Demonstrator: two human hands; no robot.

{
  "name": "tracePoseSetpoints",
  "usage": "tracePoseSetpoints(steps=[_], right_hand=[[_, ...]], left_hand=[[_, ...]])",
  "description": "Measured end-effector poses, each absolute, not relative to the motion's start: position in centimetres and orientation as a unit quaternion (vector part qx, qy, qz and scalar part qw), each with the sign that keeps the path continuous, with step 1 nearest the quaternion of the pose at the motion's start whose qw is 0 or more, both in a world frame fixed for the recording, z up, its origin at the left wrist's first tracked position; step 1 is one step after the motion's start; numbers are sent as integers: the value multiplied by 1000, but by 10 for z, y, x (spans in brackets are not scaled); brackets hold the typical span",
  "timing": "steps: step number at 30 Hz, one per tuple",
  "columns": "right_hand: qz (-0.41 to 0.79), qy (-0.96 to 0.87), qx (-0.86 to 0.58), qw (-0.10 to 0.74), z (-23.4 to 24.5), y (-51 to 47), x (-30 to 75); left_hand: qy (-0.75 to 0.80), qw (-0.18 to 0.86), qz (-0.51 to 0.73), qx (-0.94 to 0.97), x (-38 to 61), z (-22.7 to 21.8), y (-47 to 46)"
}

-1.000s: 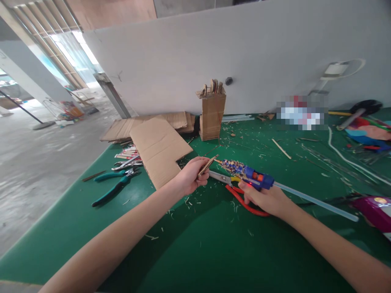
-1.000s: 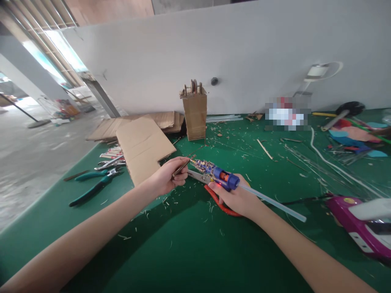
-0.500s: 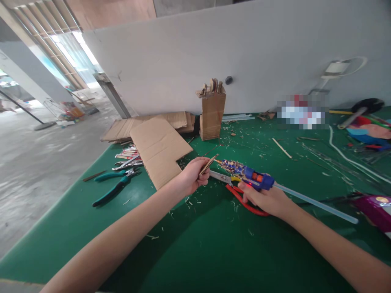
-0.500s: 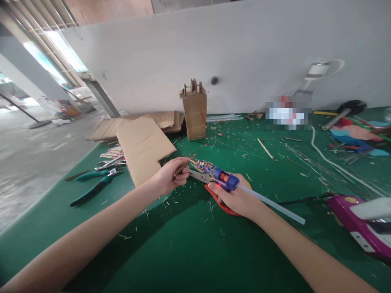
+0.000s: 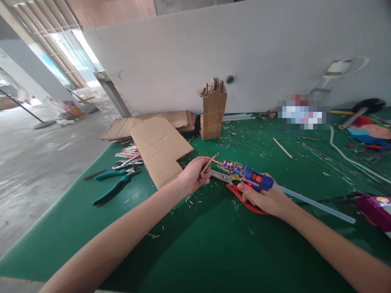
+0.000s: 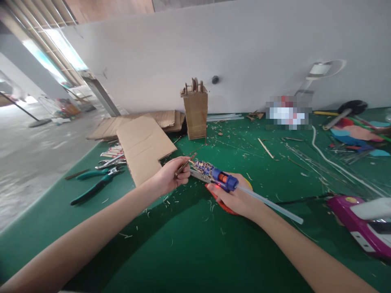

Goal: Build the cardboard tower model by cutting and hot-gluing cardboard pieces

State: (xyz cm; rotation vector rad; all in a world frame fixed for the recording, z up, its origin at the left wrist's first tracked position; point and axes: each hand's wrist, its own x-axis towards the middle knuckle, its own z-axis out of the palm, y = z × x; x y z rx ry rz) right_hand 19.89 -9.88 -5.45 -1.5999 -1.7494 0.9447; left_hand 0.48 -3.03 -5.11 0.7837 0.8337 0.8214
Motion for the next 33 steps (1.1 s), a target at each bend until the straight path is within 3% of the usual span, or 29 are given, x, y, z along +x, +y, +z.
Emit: tracePoseSetpoints(steps=[13, 33], right_hand=[[414, -681, -514, 316, -67, -101, 200], [322, -780, -470, 258, -57, -102, 199]], left_hand=[[401, 763, 393, 319, 6, -55, -28], [446, 719, 404, 349, 7, -57, -27]])
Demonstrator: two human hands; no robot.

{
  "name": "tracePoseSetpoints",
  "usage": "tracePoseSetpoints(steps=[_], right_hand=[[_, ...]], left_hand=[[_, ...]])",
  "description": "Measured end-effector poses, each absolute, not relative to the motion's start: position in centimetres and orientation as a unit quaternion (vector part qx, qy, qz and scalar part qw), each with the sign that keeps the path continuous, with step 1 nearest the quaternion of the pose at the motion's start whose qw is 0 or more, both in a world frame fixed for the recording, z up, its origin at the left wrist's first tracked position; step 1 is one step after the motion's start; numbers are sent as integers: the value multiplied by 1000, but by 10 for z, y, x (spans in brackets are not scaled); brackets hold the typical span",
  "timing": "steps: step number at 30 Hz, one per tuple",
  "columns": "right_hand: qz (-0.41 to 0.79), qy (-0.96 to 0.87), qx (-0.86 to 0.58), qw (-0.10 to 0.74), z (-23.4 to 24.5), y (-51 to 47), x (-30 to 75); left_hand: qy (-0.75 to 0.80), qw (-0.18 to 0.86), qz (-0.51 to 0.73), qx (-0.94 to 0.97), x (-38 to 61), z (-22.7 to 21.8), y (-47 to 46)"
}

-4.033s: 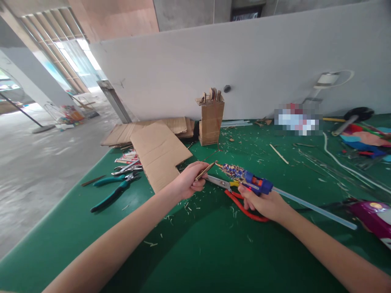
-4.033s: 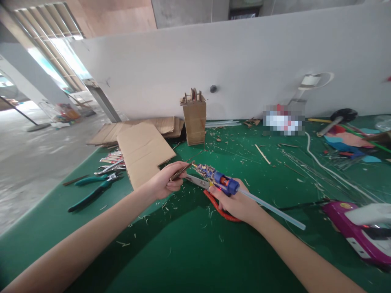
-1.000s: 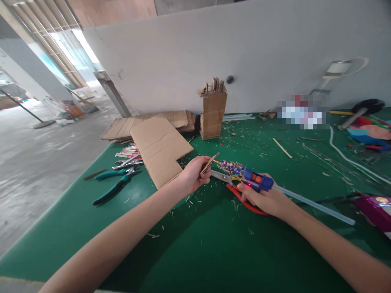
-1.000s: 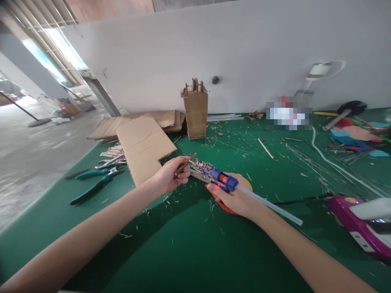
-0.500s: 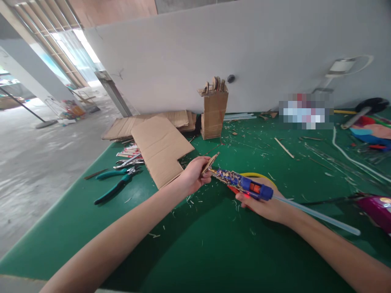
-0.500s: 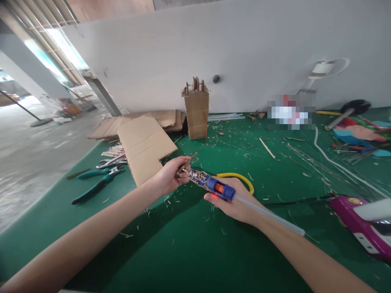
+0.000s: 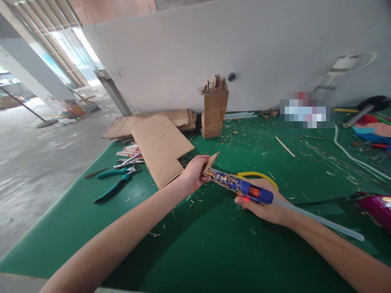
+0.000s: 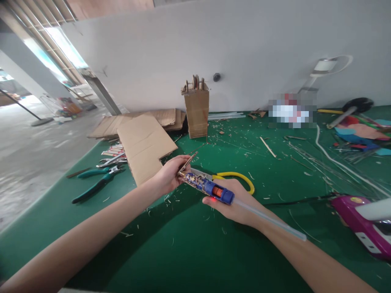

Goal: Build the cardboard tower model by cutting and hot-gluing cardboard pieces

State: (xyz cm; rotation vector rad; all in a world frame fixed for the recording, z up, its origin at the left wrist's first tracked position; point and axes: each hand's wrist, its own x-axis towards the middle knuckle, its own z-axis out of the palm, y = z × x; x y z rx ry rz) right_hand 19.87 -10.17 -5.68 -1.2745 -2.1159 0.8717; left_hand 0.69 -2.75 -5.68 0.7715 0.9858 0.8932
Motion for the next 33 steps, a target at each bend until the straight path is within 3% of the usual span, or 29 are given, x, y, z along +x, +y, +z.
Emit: tracePoseSetpoints(steps=[16, 33], right_hand=[[434, -643, -542, 322, -63, -102, 197], [427, -605, -606, 291, -59, -103, 194]], left_hand=[[427, 734, 416, 325, 7, -51, -31], [419, 734, 418, 334, 7, -50, -32]])
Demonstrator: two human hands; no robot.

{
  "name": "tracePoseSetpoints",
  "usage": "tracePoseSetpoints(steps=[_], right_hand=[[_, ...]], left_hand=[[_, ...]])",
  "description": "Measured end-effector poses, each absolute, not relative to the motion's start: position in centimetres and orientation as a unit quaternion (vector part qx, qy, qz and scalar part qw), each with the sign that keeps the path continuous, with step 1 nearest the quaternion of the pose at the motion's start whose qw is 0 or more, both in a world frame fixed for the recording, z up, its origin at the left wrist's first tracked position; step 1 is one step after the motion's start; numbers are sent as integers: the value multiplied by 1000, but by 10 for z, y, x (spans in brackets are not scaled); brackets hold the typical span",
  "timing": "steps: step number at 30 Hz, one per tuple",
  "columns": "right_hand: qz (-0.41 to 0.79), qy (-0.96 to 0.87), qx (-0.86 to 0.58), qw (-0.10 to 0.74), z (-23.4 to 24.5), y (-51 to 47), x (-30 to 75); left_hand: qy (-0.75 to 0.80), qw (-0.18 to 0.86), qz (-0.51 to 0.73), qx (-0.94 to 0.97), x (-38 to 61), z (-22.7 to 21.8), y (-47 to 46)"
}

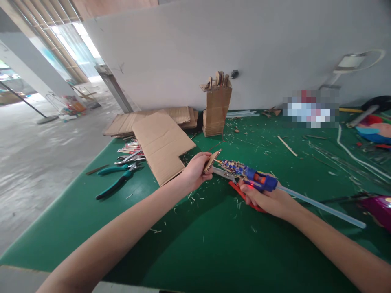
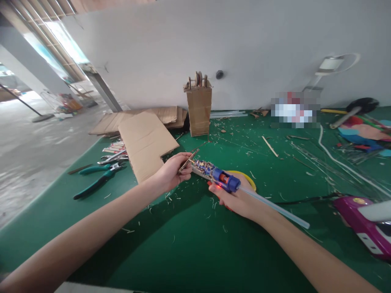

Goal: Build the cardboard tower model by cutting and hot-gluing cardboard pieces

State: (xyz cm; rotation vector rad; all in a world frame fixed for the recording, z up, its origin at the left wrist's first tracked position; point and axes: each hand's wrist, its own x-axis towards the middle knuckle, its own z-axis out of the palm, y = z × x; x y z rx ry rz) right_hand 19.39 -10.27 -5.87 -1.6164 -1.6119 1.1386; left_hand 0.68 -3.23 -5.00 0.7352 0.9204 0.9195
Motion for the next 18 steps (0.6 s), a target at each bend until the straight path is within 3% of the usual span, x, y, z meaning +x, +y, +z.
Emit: tracePoseSetpoints(steps=[13, 18], right_hand=[[430, -687, -498, 308, -67, -102, 200], [416, -712, -497, 271, -60, -103, 200]], left_hand=[[463, 709, 416, 331, 9, -50, -32], [474, 698, 415, 341, 9, -51, -31]])
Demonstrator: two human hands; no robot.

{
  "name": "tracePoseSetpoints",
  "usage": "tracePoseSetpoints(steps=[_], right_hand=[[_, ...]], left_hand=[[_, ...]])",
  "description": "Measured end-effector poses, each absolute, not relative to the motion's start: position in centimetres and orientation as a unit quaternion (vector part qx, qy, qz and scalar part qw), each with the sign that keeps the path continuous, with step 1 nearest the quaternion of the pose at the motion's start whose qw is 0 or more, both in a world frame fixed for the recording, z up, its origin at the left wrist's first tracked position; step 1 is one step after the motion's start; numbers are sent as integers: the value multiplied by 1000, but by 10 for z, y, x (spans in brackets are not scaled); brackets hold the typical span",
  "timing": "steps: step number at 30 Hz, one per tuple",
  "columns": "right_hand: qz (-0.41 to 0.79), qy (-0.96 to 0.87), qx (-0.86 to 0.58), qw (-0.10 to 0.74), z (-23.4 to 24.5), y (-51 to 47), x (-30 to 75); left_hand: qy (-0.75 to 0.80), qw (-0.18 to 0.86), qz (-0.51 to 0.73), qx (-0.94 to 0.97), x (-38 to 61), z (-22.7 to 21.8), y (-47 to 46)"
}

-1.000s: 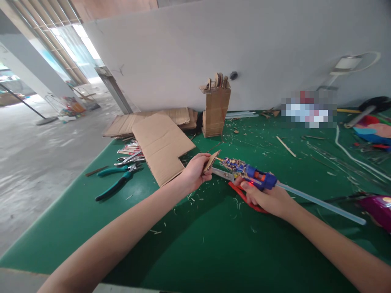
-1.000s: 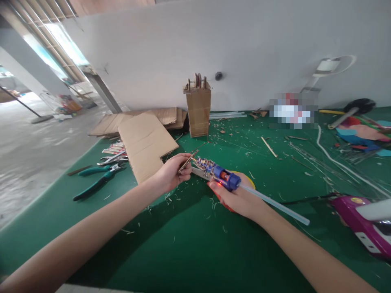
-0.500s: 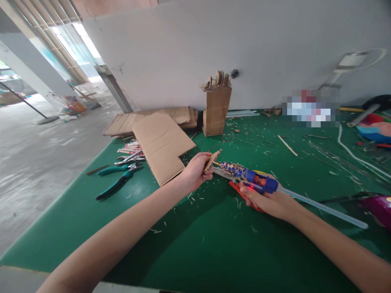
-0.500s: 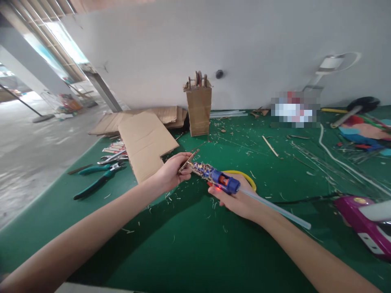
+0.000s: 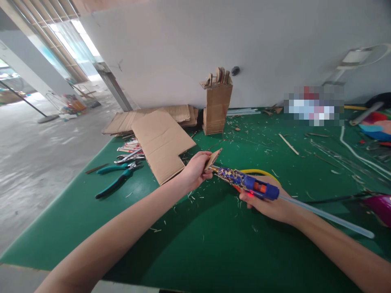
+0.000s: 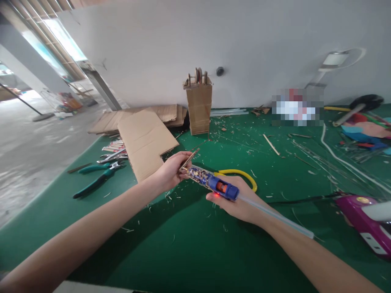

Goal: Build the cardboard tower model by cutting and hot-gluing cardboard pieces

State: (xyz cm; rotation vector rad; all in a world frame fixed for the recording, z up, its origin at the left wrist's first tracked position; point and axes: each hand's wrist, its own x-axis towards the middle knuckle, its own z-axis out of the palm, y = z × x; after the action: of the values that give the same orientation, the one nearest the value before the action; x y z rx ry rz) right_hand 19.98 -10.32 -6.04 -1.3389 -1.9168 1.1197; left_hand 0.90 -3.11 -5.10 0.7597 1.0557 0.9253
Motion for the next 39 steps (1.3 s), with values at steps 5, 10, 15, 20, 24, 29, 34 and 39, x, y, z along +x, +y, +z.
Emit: tracePoseSetpoints(steps=[5, 10, 15, 20, 24, 29, 34, 39], right_hand=[[389, -737, -486, 263, -57, -103, 200], [374, -751, -475, 264, -60, -101, 200], [356, -764, -474, 254, -60, -101, 200], [345, -770, -469, 260, -58, -101, 200], [380, -740, -484, 272, -63, -101, 202], [413, -692, -511, 298, -73, -101, 204], [425, -679, -520, 298, -73, -101, 204], [412, -675, -535, 298, -69, -99, 205]], left_hand=[[467, 700, 417, 343, 9, -53, -31], [473, 701, 416, 335, 9, -52, -31], [474, 699, 417, 335, 10, -52, -31], [466, 706, 416, 333, 9, -52, -31], [467, 707, 413, 334, 8, -53, -30], [450, 720, 417, 324, 8, -52, -32], [433, 731, 421, 318, 7, -49, -33], [427, 738, 412, 323, 7, -49, -34]])
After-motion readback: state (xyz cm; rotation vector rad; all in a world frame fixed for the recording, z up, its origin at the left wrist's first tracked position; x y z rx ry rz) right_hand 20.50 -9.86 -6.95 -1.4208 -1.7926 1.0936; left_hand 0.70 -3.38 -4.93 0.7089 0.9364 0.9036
